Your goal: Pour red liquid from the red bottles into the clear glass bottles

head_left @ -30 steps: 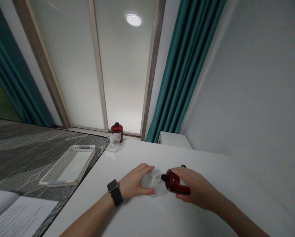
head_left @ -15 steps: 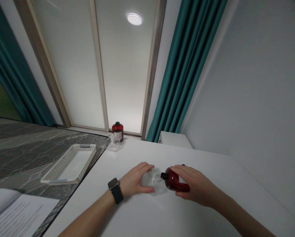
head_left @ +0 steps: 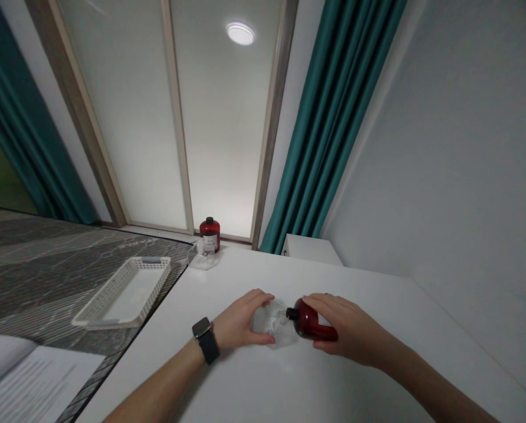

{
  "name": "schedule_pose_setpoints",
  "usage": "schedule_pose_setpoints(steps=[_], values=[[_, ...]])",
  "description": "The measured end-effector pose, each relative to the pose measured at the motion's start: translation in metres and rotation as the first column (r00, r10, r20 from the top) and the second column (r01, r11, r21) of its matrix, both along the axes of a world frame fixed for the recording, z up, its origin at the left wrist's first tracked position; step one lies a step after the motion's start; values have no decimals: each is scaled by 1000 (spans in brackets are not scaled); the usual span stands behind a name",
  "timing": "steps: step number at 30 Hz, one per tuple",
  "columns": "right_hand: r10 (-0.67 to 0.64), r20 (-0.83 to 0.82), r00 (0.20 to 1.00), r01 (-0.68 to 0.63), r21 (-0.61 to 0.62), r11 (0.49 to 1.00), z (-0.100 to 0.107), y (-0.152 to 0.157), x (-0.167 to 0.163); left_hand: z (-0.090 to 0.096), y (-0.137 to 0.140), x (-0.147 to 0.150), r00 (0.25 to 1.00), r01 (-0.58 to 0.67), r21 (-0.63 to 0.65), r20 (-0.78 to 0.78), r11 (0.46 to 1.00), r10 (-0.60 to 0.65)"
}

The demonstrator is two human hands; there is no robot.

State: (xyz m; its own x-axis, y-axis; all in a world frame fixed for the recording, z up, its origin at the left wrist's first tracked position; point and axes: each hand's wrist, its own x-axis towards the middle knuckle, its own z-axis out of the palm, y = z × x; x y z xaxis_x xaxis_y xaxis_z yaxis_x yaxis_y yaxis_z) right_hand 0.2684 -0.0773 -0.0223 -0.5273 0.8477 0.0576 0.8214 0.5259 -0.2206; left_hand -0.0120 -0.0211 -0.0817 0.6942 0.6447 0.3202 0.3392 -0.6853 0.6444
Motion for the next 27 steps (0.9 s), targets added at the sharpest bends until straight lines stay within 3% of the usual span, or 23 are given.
schedule_pose_setpoints(steps=[27], values=[[3, 21, 1000, -3, -15, 1000, 6, 1, -3, 0, 0, 0, 1000, -2, -2, -5, 1000, 2]])
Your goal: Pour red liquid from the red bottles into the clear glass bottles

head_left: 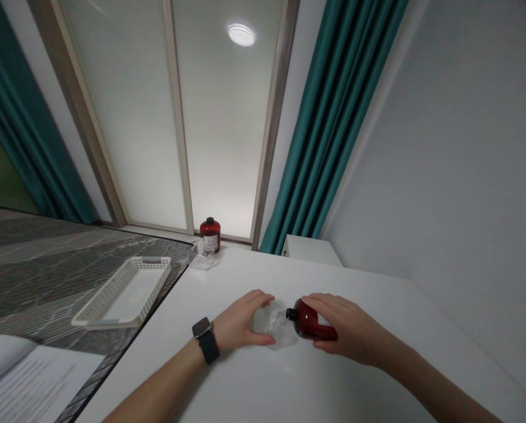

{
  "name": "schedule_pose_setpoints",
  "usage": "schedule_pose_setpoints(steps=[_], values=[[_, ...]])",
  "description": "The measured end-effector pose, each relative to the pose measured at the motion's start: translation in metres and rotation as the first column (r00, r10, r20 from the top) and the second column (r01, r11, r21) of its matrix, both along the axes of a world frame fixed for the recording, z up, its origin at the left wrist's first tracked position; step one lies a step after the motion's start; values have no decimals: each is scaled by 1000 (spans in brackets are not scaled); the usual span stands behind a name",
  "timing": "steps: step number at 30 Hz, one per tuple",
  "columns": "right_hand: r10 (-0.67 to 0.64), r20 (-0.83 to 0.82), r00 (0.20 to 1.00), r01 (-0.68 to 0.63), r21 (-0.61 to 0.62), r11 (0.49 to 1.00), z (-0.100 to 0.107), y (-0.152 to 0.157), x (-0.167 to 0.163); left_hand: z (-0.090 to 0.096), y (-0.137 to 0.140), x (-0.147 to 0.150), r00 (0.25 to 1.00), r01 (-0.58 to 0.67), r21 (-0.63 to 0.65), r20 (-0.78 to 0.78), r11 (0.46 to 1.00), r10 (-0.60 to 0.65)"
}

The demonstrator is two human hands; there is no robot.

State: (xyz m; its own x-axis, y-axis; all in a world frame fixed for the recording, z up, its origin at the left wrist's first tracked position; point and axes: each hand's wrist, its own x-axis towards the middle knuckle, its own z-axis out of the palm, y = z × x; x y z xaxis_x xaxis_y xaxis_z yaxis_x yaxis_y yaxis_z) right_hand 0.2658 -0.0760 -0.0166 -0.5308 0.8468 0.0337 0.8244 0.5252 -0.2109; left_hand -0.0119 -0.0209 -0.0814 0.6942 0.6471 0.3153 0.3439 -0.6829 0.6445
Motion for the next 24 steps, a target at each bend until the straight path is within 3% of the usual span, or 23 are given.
schedule_pose_setpoints(steps=[24], values=[[9, -1, 1000, -9, -10, 1000, 4, 1, 0, 1, 0, 0, 1000, 6, 14, 2, 1000, -6]])
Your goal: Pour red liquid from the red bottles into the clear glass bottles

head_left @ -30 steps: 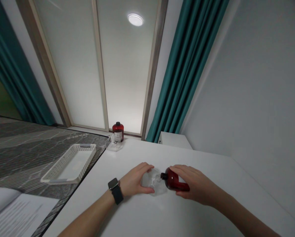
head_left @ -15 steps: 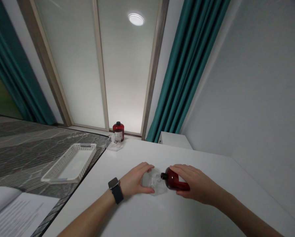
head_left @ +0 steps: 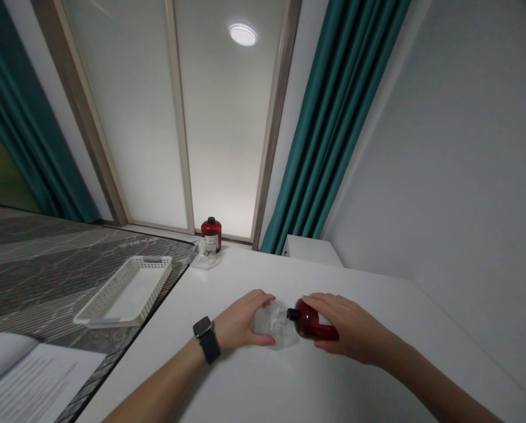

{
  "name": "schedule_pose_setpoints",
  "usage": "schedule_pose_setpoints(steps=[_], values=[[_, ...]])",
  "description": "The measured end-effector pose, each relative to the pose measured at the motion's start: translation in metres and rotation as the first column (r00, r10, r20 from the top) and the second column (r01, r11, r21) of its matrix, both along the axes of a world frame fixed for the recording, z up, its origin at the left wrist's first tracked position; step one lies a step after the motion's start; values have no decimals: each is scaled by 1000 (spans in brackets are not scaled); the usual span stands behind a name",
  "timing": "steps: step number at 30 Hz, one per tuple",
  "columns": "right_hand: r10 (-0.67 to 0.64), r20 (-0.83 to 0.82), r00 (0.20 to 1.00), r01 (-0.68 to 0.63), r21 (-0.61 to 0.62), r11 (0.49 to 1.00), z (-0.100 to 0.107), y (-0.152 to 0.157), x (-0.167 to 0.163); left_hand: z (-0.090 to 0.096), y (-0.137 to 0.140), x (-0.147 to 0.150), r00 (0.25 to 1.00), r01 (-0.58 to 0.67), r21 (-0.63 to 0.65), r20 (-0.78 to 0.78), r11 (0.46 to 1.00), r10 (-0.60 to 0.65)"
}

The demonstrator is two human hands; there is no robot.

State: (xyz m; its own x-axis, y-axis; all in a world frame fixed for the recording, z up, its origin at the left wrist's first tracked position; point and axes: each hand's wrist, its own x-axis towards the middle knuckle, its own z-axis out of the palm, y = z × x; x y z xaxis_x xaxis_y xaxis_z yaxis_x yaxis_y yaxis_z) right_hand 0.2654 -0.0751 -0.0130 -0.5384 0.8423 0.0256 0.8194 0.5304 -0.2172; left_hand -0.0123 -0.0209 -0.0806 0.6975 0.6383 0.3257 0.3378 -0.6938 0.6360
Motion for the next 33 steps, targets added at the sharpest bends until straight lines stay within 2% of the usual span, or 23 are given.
schedule_pose_setpoints(steps=[33], values=[[8, 7, 1000, -8, 2, 1000, 4, -3, 1, -2, -2, 2, 1000, -23, 35, 11, 999, 23]])
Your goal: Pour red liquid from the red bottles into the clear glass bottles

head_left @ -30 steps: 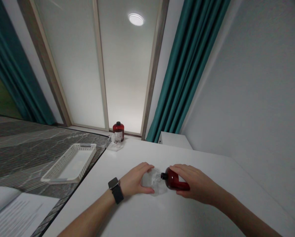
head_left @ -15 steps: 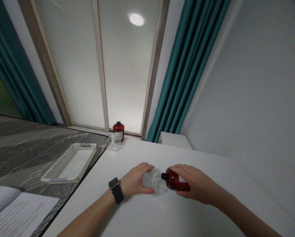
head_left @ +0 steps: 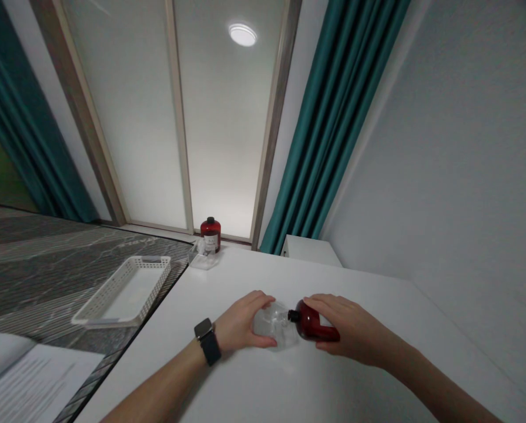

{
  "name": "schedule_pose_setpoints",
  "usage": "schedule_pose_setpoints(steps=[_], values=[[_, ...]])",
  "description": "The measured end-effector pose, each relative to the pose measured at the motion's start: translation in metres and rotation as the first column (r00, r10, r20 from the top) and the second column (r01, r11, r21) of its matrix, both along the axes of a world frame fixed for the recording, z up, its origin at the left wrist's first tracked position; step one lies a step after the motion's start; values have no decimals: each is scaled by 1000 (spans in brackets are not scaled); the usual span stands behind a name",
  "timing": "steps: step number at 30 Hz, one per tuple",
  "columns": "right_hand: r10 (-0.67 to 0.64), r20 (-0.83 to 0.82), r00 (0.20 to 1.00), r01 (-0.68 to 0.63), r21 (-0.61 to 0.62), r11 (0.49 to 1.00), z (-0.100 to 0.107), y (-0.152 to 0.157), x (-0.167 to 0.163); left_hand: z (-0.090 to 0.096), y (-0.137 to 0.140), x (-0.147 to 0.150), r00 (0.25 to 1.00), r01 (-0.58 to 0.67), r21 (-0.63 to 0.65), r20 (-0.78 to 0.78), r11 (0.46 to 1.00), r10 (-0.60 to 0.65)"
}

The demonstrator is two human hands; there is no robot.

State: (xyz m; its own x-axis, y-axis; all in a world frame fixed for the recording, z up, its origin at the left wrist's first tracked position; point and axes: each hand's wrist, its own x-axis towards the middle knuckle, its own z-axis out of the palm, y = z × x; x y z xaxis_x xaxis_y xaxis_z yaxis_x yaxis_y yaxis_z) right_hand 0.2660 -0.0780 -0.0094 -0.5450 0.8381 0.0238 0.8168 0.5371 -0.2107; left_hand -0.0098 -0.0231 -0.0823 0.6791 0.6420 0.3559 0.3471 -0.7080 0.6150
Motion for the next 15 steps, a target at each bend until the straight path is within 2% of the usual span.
schedule_pose_setpoints(steps=[15], values=[[-8, 38, 999, 10, -39, 999, 6, -1, -1, -2, -2, 3, 1000, -8, -23, 21, 1000, 8]])
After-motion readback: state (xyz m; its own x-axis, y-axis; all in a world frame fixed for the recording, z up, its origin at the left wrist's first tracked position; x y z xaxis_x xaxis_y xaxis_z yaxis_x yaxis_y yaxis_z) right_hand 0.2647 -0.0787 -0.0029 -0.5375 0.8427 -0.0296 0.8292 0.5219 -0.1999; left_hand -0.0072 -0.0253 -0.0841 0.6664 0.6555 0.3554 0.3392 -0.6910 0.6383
